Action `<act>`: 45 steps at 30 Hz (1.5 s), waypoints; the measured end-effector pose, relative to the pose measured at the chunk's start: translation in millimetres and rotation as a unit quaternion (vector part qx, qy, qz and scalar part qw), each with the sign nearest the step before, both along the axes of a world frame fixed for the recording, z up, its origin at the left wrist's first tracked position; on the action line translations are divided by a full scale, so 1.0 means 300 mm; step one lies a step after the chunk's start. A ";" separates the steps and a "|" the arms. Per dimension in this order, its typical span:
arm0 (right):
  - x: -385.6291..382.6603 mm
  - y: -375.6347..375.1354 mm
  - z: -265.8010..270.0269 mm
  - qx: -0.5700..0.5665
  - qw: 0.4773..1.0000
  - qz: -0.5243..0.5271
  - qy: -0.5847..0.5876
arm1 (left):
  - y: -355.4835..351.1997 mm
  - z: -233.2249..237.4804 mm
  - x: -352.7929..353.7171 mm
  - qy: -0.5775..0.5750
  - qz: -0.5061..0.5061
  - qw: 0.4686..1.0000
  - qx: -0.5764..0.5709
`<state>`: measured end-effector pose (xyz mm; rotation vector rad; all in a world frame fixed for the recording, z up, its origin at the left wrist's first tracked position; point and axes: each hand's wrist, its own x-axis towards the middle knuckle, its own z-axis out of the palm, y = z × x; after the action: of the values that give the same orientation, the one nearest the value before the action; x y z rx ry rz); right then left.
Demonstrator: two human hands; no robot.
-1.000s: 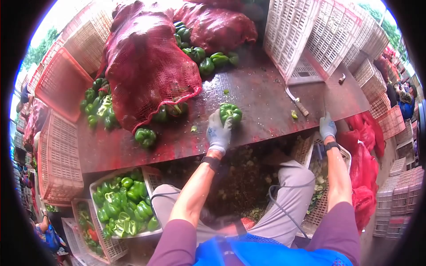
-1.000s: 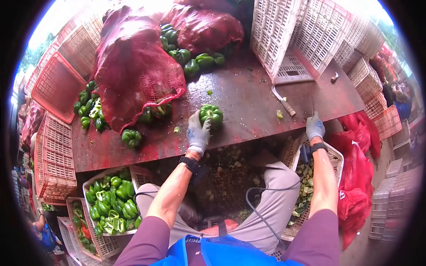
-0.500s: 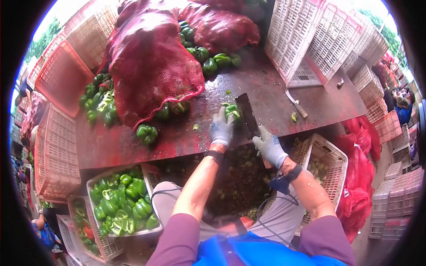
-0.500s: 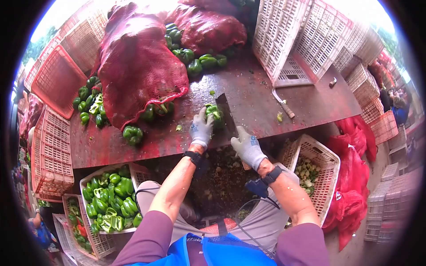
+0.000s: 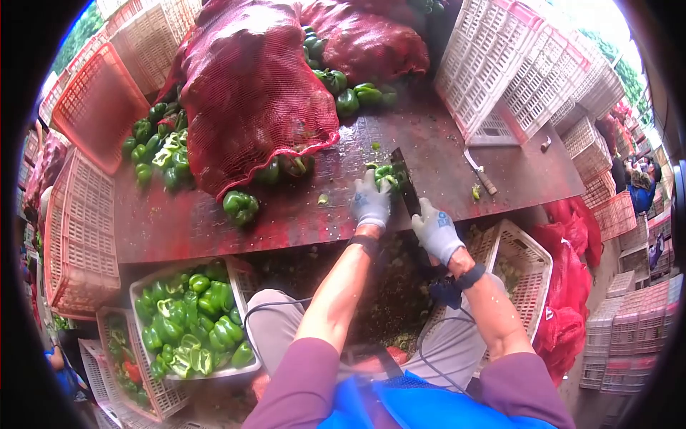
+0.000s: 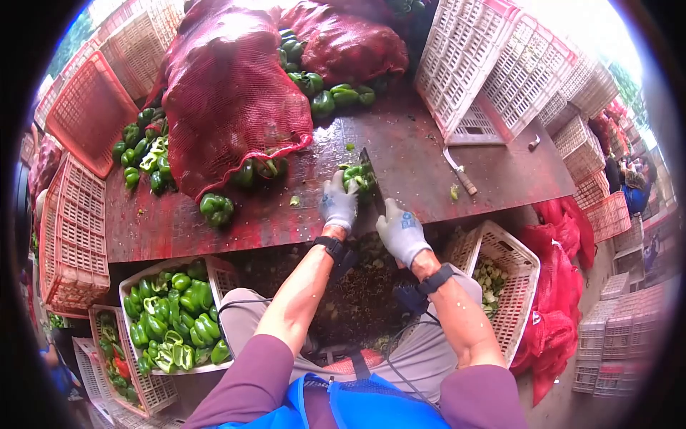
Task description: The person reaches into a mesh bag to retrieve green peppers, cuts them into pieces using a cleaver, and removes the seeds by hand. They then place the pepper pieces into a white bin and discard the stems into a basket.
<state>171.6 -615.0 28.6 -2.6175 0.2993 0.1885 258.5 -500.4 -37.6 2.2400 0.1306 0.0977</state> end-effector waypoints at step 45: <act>0.068 0.203 0.013 0.264 0.957 -0.052 -0.111 | 0.380 0.110 0.224 0.081 -0.141 0.985 0.054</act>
<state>191.9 -554.0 32.6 -2.0627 0.2633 -0.0593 325.7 -386.5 -4.7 2.3481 -0.1077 -0.2373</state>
